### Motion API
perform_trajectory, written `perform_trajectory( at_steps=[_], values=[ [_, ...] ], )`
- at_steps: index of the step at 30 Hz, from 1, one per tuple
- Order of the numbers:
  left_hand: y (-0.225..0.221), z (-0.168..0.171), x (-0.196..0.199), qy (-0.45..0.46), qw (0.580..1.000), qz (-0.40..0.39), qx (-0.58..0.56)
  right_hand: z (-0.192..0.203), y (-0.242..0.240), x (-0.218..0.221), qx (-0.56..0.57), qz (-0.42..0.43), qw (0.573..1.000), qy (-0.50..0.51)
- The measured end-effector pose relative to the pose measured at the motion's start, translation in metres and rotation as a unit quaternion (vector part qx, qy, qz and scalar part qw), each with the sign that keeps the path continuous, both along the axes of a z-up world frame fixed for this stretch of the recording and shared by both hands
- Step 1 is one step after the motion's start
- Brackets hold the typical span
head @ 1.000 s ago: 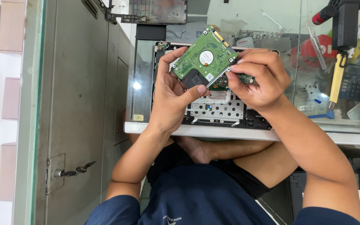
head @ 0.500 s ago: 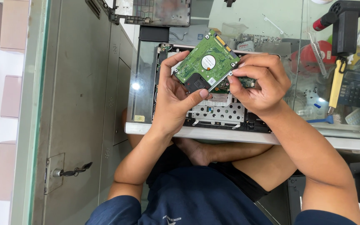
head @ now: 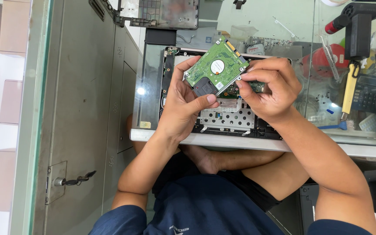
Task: Removing a hard drive from its bracket and attempting to install it into a laptop chassis.
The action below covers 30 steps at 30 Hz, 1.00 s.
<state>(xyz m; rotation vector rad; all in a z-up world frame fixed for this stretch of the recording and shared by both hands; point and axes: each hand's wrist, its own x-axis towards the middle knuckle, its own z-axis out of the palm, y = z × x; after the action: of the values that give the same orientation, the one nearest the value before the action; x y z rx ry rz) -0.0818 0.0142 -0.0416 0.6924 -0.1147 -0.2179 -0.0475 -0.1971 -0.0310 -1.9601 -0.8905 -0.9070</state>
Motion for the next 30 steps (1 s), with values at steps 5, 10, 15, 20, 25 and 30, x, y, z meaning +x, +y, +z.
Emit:
perform_trajectory(
  at_steps=[5, 10, 15, 20, 25, 30],
  values=[
    [0.002, -0.003, 0.002, 0.075, 0.994, -0.045, -0.068, -0.001, -0.001, -0.001, 0.018, 0.026, 0.999, 0.023],
    [0.001, 0.001, 0.001, 0.078, 0.994, -0.048, -0.066, 0.000, -0.001, -0.002, 0.031, 0.034, 0.998, 0.037],
    [0.000, 0.001, 0.002, 0.059, 0.996, -0.064, 0.004, 0.004, 0.002, -0.004, 0.056, 0.053, 0.995, 0.060],
    [0.003, 0.008, 0.005, -0.085, 0.957, -0.076, 0.266, 0.014, -0.008, -0.006, 0.021, 0.075, 0.994, 0.070],
    [0.008, 0.040, 0.003, -0.209, 0.876, -0.076, 0.428, 0.017, -0.015, -0.007, -0.001, 0.085, 0.993, 0.081],
    [0.003, 0.052, 0.005, -0.299, 0.804, -0.051, 0.511, 0.022, -0.016, -0.009, -0.002, 0.067, 0.995, 0.079]
  ],
)
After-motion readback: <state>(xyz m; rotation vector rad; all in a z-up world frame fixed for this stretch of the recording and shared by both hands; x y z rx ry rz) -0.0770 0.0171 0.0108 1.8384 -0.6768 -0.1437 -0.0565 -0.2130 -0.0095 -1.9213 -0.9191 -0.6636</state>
